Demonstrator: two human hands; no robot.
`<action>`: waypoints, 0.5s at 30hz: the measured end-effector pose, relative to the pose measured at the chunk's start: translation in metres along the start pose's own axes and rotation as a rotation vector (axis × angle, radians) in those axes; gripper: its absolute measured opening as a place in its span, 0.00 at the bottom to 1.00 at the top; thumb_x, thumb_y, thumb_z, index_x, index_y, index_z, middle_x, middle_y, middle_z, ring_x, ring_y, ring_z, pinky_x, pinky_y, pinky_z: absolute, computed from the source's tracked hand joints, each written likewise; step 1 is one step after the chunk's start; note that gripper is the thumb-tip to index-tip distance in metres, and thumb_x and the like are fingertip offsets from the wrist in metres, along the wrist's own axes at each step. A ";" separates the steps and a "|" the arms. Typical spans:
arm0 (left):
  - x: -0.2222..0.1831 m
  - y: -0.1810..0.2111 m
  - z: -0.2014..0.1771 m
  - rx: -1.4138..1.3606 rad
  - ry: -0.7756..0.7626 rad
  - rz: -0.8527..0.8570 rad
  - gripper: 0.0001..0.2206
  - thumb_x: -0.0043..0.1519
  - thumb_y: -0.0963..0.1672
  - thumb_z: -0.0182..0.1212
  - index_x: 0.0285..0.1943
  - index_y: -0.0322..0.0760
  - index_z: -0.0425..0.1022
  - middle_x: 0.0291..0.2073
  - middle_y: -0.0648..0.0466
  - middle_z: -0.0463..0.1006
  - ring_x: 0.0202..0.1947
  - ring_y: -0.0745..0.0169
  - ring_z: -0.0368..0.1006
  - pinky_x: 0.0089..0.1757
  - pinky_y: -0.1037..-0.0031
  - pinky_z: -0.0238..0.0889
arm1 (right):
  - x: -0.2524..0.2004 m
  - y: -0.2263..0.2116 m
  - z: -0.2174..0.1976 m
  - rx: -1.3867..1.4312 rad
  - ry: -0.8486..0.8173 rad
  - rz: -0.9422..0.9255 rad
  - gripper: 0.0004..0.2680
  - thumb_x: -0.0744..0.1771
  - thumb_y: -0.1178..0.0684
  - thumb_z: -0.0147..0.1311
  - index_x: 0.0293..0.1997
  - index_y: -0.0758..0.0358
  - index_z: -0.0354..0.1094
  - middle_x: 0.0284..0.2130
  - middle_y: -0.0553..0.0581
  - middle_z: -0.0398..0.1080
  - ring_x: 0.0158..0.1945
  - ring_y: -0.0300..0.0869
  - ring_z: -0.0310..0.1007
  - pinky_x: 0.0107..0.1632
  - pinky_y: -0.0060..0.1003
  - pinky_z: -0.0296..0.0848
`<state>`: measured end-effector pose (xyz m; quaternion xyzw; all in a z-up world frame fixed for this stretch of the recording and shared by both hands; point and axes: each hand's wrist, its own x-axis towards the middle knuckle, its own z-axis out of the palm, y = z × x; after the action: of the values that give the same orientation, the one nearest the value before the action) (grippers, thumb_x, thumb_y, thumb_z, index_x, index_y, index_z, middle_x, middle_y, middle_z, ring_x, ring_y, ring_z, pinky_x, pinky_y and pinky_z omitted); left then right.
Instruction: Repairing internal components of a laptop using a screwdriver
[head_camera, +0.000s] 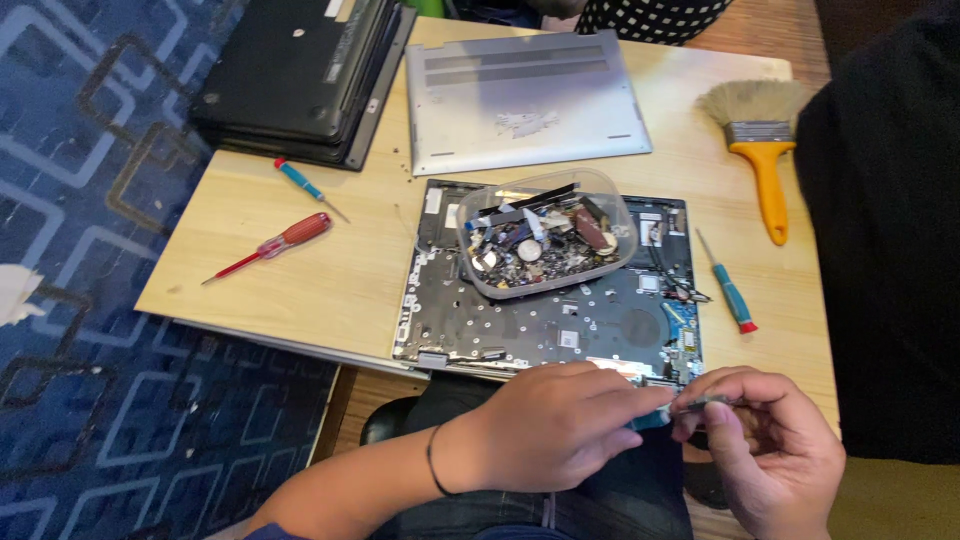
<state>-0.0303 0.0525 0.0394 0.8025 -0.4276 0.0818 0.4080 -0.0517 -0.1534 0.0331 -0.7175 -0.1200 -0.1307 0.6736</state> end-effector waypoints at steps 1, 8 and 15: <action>0.000 0.000 -0.001 0.005 0.005 -0.012 0.18 0.63 0.43 0.58 0.62 0.40 0.64 0.38 0.51 0.73 0.37 0.48 0.72 0.41 0.63 0.65 | -0.001 0.000 0.003 0.006 -0.012 0.004 0.04 0.65 0.59 0.47 0.37 0.70 0.59 0.27 0.66 0.69 0.27 0.44 0.70 0.32 0.30 0.75; -0.012 -0.011 -0.056 0.203 0.174 0.037 0.11 0.63 0.40 0.54 0.54 0.39 0.71 0.41 0.53 0.76 0.39 0.53 0.74 0.42 0.64 0.67 | 0.012 -0.003 0.007 -0.163 -0.024 -0.065 0.07 0.65 0.64 0.46 0.45 0.77 0.58 0.37 0.71 0.68 0.40 0.49 0.72 0.43 0.32 0.74; -0.095 -0.097 -0.199 0.849 0.467 -0.535 0.12 0.59 0.37 0.60 0.52 0.35 0.77 0.34 0.52 0.75 0.22 0.62 0.64 0.29 0.68 0.60 | 0.039 0.080 -0.077 -1.262 -0.173 -0.379 0.14 0.65 0.55 0.57 0.55 0.71 0.68 0.50 0.65 0.71 0.56 0.57 0.68 0.59 0.49 0.63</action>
<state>0.0268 0.2847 0.0674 0.9378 -0.0364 0.3161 0.1392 0.0111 -0.2354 -0.0232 -0.9486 -0.1982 -0.2341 0.0773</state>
